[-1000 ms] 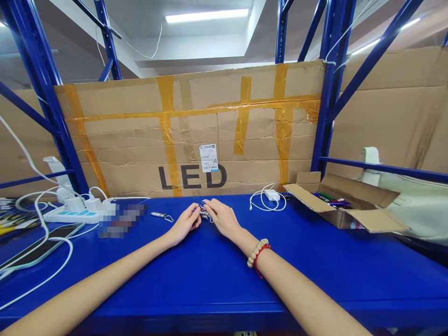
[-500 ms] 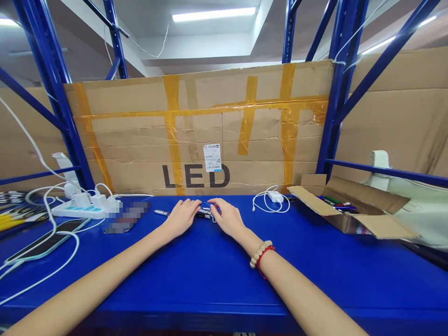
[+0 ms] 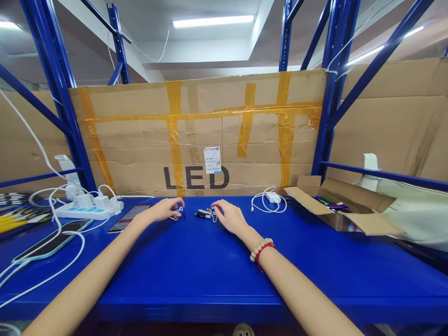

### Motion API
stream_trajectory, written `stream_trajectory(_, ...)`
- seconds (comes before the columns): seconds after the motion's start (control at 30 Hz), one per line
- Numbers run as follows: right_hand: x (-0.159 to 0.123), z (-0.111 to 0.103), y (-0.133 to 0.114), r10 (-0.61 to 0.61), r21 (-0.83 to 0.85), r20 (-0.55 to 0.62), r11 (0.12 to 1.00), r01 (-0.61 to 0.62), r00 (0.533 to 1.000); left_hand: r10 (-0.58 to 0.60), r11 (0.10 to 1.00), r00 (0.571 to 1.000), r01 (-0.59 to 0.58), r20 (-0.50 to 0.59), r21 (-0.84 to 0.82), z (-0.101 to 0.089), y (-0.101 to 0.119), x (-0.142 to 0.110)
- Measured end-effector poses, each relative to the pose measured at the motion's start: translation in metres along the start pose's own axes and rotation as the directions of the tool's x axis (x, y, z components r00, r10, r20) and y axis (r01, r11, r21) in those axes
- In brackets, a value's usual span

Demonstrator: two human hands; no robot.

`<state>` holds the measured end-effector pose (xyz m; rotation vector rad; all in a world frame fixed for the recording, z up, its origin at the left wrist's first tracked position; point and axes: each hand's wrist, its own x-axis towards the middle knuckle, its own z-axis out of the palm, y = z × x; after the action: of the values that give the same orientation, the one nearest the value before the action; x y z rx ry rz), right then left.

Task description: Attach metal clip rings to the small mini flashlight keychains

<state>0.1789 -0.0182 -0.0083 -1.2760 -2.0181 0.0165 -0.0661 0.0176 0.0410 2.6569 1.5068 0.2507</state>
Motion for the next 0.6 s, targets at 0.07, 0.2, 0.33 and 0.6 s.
stream_trajectory(0.07,0.0,-0.001,-0.001,0.002,-0.014,0.011,1.0,-0.001,1.0,-0.038,0.998,0.999,0.037,0.02,0.059,0.0,-0.006,0.0)
stream_trajectory(0.2,-0.001,-0.002,-0.001,0.0,-0.032,0.018,0.999,0.001,1.0,-0.105,0.976,0.994,0.097,0.032,0.194,0.001,-0.01,-0.001)
stream_trajectory(0.33,-0.003,-0.003,-0.004,-0.004,-0.057,0.037,0.998,0.006,0.999,-0.144,0.945,0.989,0.129,0.03,0.301,0.0,-0.011,-0.003)
stream_trajectory(0.6,-0.004,-0.002,-0.007,-0.021,-0.09,0.082,0.996,0.028,0.996,-0.151,0.914,0.989,0.139,0.003,0.38,0.004,-0.013,-0.004)
